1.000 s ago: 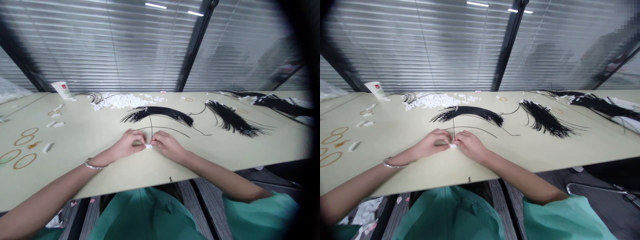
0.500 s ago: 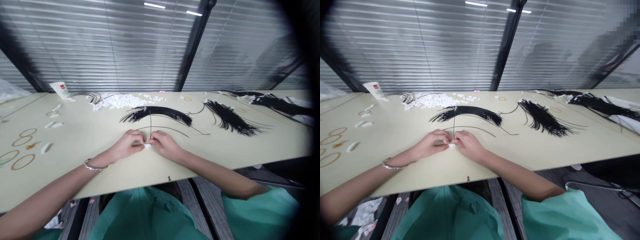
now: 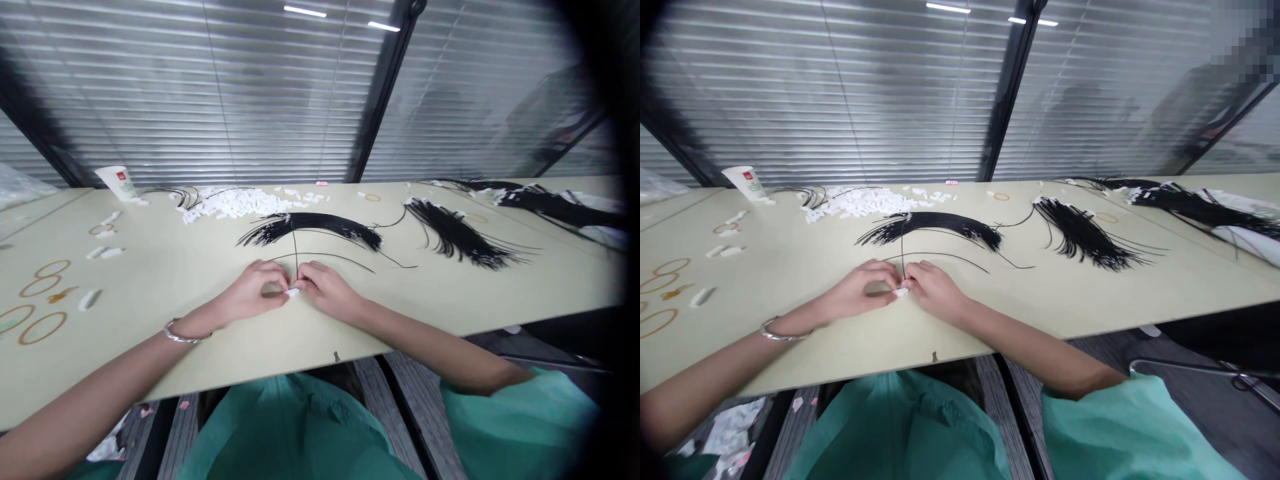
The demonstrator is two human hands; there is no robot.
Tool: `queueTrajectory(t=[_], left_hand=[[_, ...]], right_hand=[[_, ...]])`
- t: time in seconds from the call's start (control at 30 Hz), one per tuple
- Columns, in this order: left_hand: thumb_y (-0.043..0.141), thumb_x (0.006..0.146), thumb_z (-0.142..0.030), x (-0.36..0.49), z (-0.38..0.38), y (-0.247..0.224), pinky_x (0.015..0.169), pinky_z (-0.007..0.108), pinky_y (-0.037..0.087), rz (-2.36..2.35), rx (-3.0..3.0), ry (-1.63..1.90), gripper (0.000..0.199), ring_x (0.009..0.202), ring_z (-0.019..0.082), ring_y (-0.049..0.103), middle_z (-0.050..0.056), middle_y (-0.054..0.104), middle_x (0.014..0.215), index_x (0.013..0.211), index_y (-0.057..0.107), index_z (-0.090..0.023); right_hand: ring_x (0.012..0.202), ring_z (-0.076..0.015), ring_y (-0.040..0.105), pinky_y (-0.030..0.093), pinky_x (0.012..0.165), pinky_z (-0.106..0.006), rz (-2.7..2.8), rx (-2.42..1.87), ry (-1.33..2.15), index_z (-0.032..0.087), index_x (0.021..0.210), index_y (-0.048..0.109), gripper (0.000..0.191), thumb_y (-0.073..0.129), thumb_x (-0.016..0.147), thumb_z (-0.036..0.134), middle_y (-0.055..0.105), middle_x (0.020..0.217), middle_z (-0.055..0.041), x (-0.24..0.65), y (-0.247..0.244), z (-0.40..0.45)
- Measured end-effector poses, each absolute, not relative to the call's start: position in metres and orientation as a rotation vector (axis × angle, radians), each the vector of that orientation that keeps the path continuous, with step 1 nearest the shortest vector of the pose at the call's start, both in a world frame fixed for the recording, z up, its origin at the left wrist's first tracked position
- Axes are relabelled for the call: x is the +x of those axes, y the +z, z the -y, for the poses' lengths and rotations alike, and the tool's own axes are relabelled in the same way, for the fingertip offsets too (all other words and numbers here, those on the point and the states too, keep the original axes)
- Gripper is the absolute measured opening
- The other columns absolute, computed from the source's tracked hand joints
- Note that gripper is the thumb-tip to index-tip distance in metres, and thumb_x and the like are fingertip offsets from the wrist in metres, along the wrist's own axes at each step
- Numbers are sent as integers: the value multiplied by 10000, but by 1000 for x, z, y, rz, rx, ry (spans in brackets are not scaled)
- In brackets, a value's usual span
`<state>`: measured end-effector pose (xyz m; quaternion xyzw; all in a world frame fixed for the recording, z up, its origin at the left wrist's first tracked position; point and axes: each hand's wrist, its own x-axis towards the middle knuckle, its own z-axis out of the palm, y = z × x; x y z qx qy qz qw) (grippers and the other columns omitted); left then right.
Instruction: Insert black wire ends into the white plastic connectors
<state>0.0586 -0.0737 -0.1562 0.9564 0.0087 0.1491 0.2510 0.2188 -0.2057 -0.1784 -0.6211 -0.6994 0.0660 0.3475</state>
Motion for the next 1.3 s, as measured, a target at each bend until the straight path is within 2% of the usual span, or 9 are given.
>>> queueTrajectory(t=[0.23,0.37,0.57,0.77,0.93,1.03,1.13,1.2,1.3], left_hand=[[503,843,-320,59,75,-156,876,275,409,15,2597,435,189,935,121,529,33,597,946,831,622,-174],[525,831,-310,59,73,-157,882,282,412,-8,2589,437,177,911,117,541,29,603,919,788,617,-166],[515,833,-302,58,76,-152,836,269,437,-45,2537,390,182,894,116,543,42,598,930,776,602,-153],[517,833,-315,59,74,-155,879,281,421,-43,2543,401,188,921,113,542,26,599,933,773,605,-160],[514,833,-328,59,73,-156,889,295,415,-49,2556,401,200,916,115,540,23,602,928,761,602,-162],[512,834,-324,58,73,-156,903,306,407,-42,2566,404,197,926,117,531,22,603,923,762,602,-164],[525,825,-309,58,74,-157,919,313,396,-26,2565,424,187,940,123,519,25,601,915,744,602,-160],[519,828,-297,57,74,-157,882,294,414,-12,2543,434,179,923,121,519,36,595,910,760,604,-155],[502,836,-285,56,76,-155,772,247,443,-25,2495,404,178,862,106,527,46,582,911,785,596,-144]], right_hand=[[804,-98,477,329,720,-175,1804,-1607,222,121,816,545,90,563,904,128,533,823,4,215,-174,205],[862,-113,484,341,779,-199,1879,-1654,111,150,922,598,56,556,927,186,550,897,-2,233,-164,206],[876,-185,485,341,769,-269,1681,-2276,-362,119,859,631,126,529,922,158,547,884,-69,279,-136,239],[833,-223,519,372,703,-274,1728,-2837,-248,103,861,618,73,609,878,174,536,830,-100,294,-139,267],[732,-180,529,367,633,-235,1653,-2765,-203,98,804,582,101,503,867,104,535,790,-88,303,-150,269],[691,-147,523,368,587,-206,1517,-2528,225,118,792,587,100,508,833,162,540,773,-63,325,-149,267],[731,-134,528,411,592,-193,1276,-2014,674,126,938,571,240,529,851,346,541,874,-81,354,-140,269],[783,-131,521,440,641,-196,1112,-1719,691,128,1002,520,335,507,860,432,515,962,-103,367,-129,271],[812,-113,498,443,664,-185,965,-1486,481,156,992,483,315,399,910,449,480,966,-93,366,-112,270]])
